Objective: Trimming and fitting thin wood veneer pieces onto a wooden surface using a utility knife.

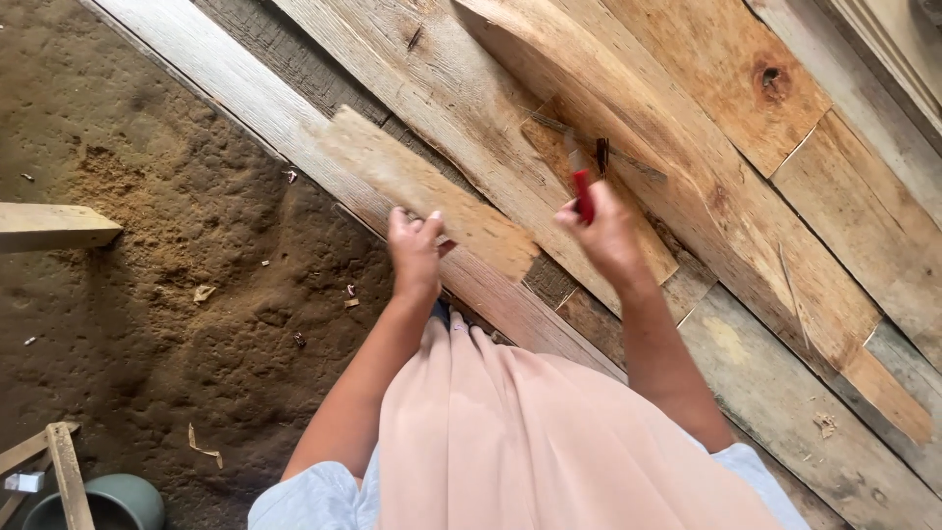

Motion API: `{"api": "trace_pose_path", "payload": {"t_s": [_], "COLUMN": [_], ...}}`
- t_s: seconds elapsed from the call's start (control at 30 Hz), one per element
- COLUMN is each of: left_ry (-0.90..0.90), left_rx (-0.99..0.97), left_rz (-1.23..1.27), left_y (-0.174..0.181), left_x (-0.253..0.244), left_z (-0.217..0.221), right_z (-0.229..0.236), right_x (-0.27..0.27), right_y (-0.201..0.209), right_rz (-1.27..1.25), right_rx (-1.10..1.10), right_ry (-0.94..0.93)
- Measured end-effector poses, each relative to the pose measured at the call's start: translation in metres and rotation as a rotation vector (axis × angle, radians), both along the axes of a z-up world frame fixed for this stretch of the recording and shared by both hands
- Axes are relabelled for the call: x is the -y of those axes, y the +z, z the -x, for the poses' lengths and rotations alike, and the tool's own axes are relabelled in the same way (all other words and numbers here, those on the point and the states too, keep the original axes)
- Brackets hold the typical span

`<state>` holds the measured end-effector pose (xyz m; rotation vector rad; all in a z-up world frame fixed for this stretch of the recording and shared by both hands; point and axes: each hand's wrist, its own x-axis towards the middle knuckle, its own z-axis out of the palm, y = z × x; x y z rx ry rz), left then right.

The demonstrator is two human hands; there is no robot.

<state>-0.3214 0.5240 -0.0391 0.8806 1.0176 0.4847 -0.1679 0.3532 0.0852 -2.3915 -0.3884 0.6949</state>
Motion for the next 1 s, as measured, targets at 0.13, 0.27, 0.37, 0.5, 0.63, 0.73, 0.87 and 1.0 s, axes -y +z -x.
{"api": "trace_pose_path", "payload": {"t_s": [0.13,0.27,0.37,0.5,0.63,0.73,0.87,1.0], "left_ry": [-0.057,-0.138,-0.21,-0.389,-0.511,-0.674,-0.698,-0.574], "left_rx": [0.065,-0.088,-0.252,-0.473,-0.607,-0.653,-0.619,-0.58], "left_rz": [0.052,-0.203,-0.621,-1.011,-1.134,-1.214,-1.257,-1.426], "left_y": [-0.01,0.029,0.018,0.015,0.025,0.017,0.003,0.007], "left_x": [0.015,0.013,0.006,0.007,0.019,0.025,0.035,0.046], "left_z": [-0.01,-0.003,0.005,0.003,-0.008,-0.012,-0.01,-0.006], "right_z": [0.019,0.01,0.004,-0.003,0.009,0.01,0.006,0.001], "right_x": [0.0,0.002,0.009,0.02,0.017,0.015,0.026,0.037], "right_y": [-0.034,-0.041,-0.055,-0.076,-0.052,-0.046,-0.065,-0.081], "right_rz": [0.016,0.004,0.037,-0.094,-0.172,-0.117,-0.206,-0.38], "right_rx": [-0.174,-0.152,-0.132,-0.182,-0.211,-0.215,-0.276,-0.439], "right_ry": [0.085,0.029,0.027,0.023,-0.041,0.034,-0.051,-0.205]}}
